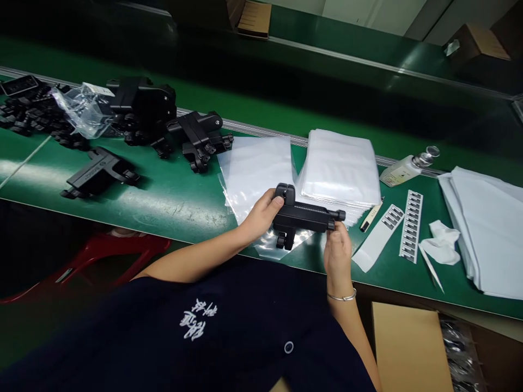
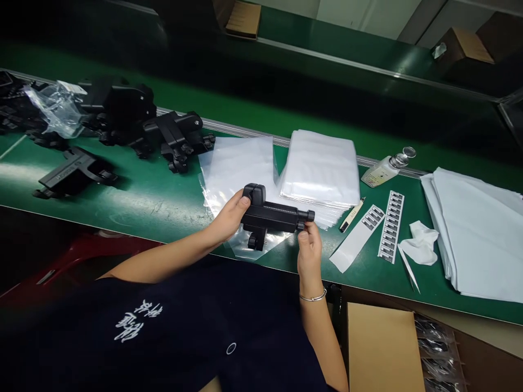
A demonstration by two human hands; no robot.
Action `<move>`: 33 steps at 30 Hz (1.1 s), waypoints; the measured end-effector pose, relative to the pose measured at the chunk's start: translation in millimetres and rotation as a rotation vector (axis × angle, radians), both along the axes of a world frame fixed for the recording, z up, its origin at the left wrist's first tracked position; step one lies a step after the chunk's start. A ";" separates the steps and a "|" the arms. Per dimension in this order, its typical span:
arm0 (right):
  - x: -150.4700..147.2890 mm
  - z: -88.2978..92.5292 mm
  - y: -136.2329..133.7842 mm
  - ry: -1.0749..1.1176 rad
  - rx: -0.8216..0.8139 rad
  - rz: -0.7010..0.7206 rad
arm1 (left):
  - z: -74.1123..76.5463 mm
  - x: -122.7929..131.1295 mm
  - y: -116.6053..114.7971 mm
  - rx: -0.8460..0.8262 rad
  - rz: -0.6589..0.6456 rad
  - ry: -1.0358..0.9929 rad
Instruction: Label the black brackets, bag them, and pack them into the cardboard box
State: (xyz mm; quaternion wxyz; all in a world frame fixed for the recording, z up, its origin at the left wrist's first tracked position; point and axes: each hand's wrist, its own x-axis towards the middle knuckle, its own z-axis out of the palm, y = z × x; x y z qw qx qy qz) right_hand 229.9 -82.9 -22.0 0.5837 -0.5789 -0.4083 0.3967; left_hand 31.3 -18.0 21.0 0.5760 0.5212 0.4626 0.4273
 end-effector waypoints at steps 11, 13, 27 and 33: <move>-4.9 9.1 12.7 0.070 0.031 0.013 | -3.5 -7.4 3.1 0.007 0.026 -0.028; -7.3 8.5 13.9 0.076 0.001 -0.040 | -3.0 -9.5 3.4 0.032 0.006 -0.014; -14.6 10.7 16.3 0.116 0.021 0.076 | -3.4 -17.3 4.4 -0.031 0.075 -0.066; -14.6 11.6 14.3 0.032 -0.010 0.018 | -1.5 -17.5 4.3 0.023 0.031 -0.053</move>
